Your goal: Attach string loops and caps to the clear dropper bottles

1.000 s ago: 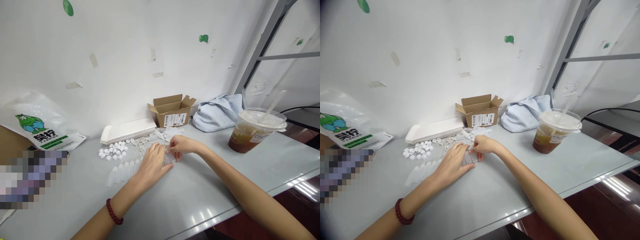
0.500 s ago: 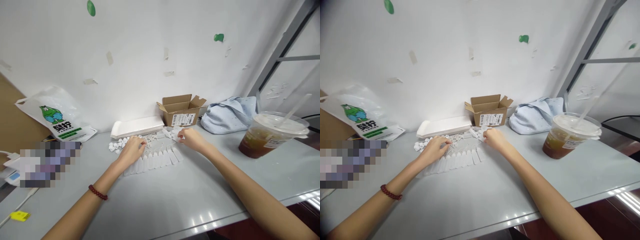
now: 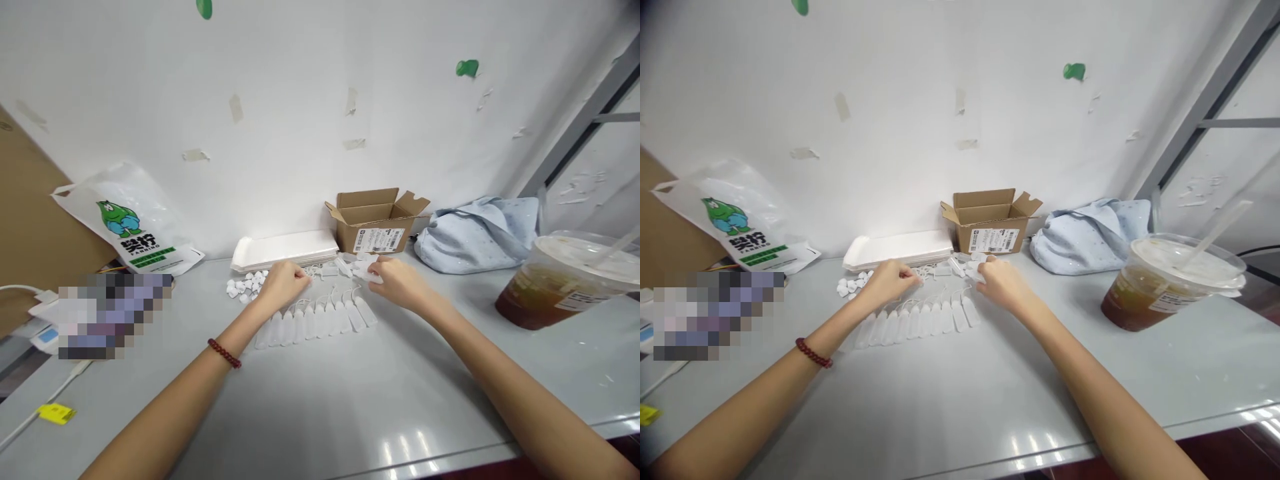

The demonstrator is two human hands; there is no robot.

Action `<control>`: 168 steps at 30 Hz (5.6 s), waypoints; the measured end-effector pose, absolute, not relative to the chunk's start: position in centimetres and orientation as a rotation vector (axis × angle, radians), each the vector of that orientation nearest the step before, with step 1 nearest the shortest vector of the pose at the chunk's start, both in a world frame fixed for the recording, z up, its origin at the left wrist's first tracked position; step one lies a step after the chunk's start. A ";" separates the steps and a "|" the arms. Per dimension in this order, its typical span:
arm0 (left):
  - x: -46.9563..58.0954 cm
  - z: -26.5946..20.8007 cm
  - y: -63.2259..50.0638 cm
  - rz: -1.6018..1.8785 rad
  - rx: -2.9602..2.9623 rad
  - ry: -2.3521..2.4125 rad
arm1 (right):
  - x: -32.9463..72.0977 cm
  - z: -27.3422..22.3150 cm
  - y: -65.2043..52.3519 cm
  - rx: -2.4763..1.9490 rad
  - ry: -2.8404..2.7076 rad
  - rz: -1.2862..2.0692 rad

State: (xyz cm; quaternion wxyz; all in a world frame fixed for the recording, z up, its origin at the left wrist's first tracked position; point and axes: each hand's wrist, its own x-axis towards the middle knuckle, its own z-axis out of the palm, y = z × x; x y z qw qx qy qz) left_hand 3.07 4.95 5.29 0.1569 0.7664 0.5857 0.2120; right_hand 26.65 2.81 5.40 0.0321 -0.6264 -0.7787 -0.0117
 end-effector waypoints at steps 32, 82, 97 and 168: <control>4.6 4.9 1.5 1.381 2.212 1.302 | 23.1 5.5 -0.2 -1.141 -2.005 0.641; 5.9 2.2 -1.5 1.598 2.647 1.082 | 24.1 6.3 0.0 -1.315 -2.015 0.647; 6.5 2.1 -1.5 1.425 2.684 1.119 | 28.0 6.4 2.4 -1.635 -2.162 1.152; 3.7 6.3 8.4 1.150 1.632 1.649 | 24.0 3.0 2.1 -1.118 -1.910 0.319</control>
